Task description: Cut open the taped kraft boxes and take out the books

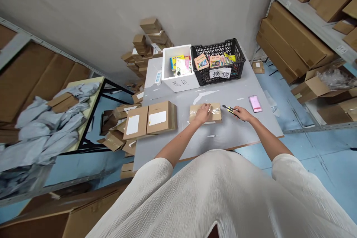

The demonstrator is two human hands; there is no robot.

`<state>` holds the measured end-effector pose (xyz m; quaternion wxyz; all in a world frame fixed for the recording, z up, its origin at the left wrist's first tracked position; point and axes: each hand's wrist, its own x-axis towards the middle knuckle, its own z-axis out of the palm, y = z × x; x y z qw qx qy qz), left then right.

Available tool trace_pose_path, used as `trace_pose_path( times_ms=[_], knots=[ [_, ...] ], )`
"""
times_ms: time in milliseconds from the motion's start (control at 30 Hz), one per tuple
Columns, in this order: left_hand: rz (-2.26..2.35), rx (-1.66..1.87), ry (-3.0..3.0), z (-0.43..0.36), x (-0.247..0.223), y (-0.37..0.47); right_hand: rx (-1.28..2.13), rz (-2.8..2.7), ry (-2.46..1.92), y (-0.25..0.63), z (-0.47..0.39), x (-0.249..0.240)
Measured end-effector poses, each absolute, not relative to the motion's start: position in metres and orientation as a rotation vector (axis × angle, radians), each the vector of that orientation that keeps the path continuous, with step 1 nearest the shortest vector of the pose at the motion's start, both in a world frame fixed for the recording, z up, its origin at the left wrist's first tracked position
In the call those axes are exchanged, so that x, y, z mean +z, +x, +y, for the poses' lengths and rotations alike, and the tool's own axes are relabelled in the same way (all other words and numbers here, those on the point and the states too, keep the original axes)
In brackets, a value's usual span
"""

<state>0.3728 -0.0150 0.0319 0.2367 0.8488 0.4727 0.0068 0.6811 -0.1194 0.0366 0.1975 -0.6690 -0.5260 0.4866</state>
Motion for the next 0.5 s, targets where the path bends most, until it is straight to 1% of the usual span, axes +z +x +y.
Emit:
trace_pose_path(
  times_ms=[100, 300, 500],
  knots=[
    [1.348, 0.021, 2.342, -0.011, 0.032, 0.378, 1.256, -1.596, -1.852, 0.674, -0.122, 0.039],
    [1.344, 0.010, 2.343, -0.004, 0.027, 0.381, 0.936, -1.951, -1.860, 0.662, -0.127, 0.040],
    [1.323, 0.035, 2.414, -0.009, 0.019, 0.379, 0.789, -2.020, -1.941, 0.657, -0.127, 0.033]
  ],
)
